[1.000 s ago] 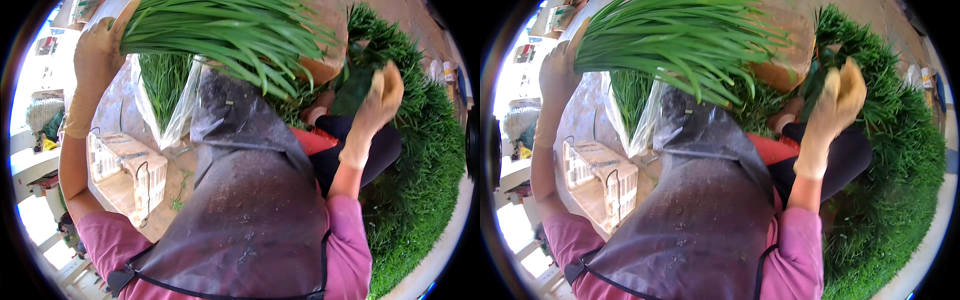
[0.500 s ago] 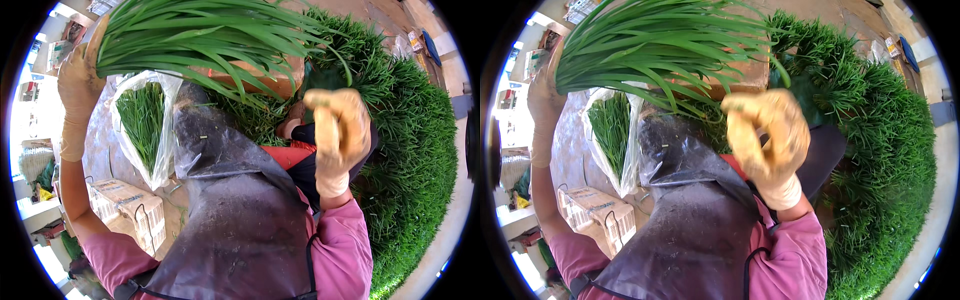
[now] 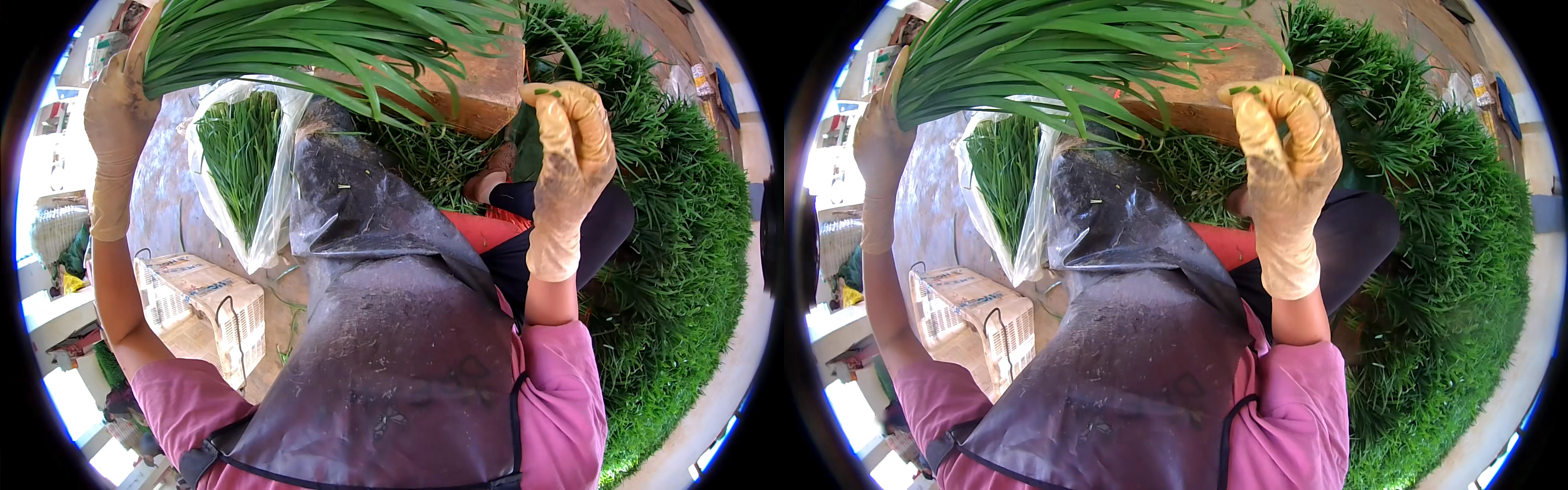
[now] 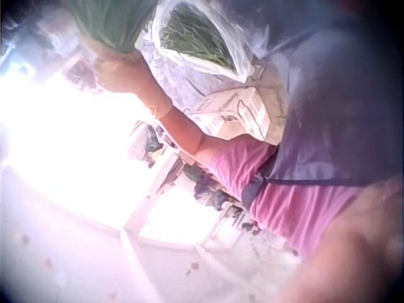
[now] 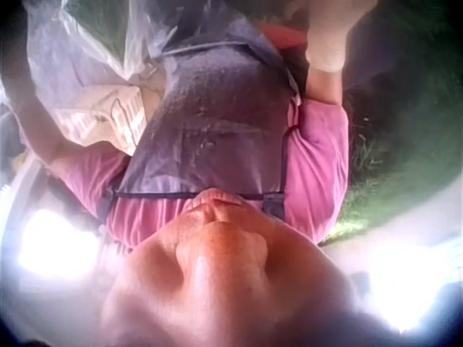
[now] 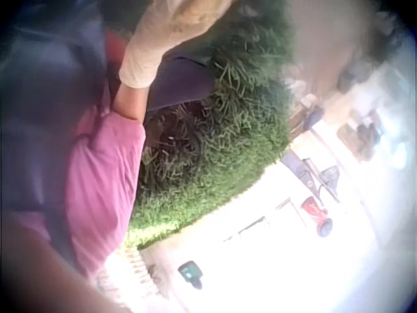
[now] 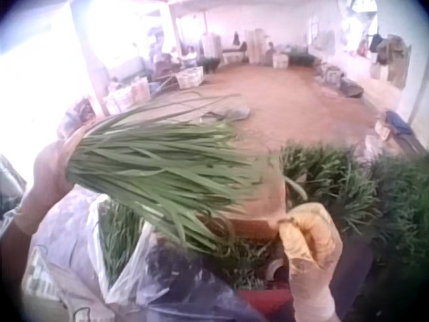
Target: The person bundles bunches of green vegetables by hand using thin red ties, places the finished bundles into a large clear plastic bag, and arranges others on a mat on the floor.
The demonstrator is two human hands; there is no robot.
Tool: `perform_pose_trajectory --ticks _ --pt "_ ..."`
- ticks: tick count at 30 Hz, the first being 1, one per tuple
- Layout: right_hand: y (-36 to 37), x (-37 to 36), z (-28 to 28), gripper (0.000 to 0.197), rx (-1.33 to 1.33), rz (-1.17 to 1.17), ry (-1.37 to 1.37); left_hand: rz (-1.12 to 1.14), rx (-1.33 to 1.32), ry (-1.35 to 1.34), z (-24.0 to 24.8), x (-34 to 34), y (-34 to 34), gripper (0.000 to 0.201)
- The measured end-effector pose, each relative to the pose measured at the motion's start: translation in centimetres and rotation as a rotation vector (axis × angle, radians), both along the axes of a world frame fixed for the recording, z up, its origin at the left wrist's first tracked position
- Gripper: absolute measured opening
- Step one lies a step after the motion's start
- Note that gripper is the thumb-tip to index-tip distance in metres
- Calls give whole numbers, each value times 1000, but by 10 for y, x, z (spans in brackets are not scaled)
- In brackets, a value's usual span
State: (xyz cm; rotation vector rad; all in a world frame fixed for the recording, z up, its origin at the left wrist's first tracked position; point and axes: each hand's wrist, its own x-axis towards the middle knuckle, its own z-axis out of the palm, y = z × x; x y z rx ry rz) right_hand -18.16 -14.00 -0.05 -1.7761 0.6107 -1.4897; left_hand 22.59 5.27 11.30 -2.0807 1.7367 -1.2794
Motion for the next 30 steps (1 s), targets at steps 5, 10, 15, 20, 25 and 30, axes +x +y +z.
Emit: perform_pose_trajectory --ticks 5,10,15,20,25,30 --pt "2 19 -3 20 -271 18 319 9 37 -20 2 3 7 78" --pt "7 53 -3 31 -162 163 360 -31 8 -11 -4 5 9 78" --pt "5 36 8 18 152 159 57 -46 40 -79 -3 10 14 78" --pt "30 31 -11 34 -392 126 515 59 70 9 -6 -6 12 79" --pt "37 57 -34 28 -523 -29 674 40 68 -30 -10 15 17 79" --pt "38 62 -34 14 -47 296 283 151 81 29 -9 23 31 79"
